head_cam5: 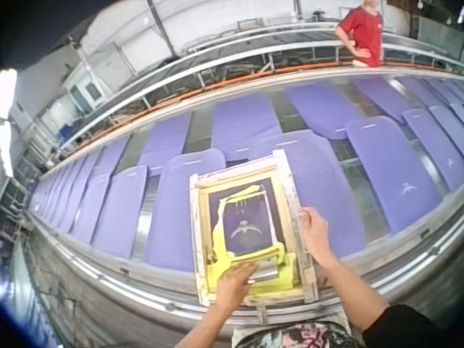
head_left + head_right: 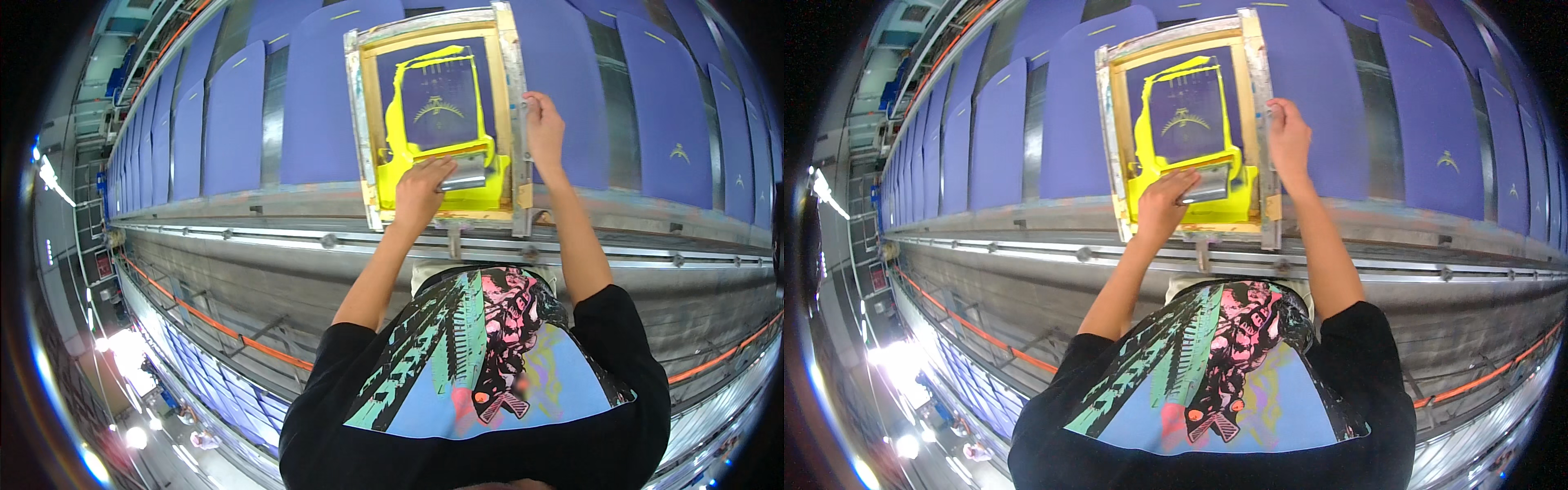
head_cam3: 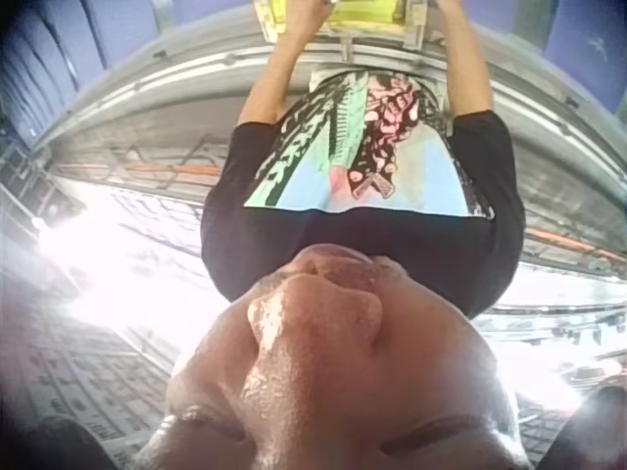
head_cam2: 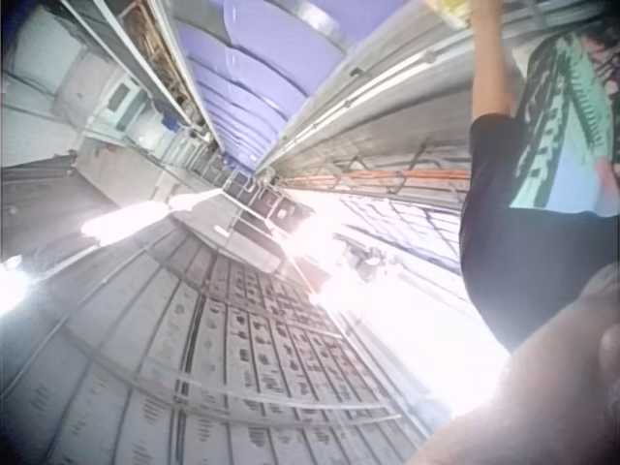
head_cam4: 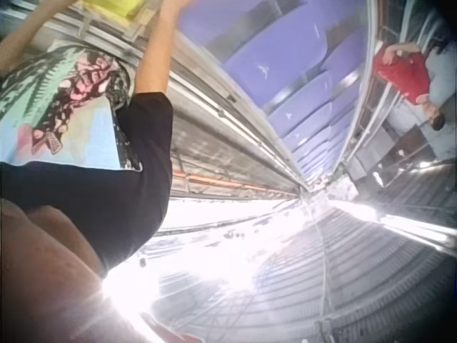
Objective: The person performs screen printing on a conveyor belt. They pour green ink onto a screen, spread it with a squeegee, and then pour yellow ink to print a design onto purple fabric pieces moving along the line.
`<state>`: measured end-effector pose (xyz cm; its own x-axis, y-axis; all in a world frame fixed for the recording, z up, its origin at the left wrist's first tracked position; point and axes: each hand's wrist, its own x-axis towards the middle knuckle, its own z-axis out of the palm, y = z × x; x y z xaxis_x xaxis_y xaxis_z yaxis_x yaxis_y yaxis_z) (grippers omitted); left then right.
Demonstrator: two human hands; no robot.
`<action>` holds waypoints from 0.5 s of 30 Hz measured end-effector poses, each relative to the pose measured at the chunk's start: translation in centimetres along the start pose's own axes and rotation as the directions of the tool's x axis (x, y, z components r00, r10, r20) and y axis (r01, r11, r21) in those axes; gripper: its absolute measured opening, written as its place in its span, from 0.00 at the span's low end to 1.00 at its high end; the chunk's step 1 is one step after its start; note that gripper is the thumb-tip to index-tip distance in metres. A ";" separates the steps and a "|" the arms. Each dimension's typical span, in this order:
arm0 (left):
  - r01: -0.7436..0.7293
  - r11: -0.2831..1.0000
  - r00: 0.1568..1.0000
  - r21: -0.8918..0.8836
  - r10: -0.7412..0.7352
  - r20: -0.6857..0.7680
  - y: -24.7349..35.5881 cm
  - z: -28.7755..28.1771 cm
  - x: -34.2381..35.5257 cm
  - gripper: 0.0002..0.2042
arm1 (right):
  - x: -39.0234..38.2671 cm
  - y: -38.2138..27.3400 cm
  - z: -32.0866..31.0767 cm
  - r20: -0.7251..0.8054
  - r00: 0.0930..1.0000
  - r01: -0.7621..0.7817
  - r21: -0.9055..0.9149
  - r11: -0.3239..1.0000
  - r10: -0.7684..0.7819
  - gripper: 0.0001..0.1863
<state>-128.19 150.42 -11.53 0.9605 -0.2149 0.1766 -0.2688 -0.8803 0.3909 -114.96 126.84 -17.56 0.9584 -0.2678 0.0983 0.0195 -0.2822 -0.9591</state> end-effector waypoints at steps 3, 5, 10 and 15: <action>0.033 0.999 0.999 0.036 -0.034 0.024 -7.2 -5.6 -2.5 0.26 | -4.1 -3.0 8.5 0.013 0.999 -0.044 0.026 0.999 0.044 0.10; 0.034 0.998 0.999 0.047 -0.036 0.036 -9.7 -6.8 -3.2 0.26 | -5.3 -3.9 10.8 0.023 0.997 -0.075 0.015 0.997 0.075 0.09; 0.061 0.997 0.997 0.057 -0.063 0.036 -11.8 -8.0 -3.6 0.24 | -5.7 -4.4 13.2 0.030 0.996 -0.084 0.052 0.995 0.082 0.09; 0.083 0.997 0.995 0.007 -0.083 0.049 -12.6 -9.6 -4.7 0.24 | -5.4 -3.9 14.1 0.019 0.997 -0.076 -0.010 0.997 0.077 0.08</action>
<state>-129.96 166.59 -8.66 0.9819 -0.1615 0.0990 -0.1878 -0.8980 0.3978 -116.22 142.35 -18.10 0.9624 -0.2708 0.0194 -0.0566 -0.2700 -0.9612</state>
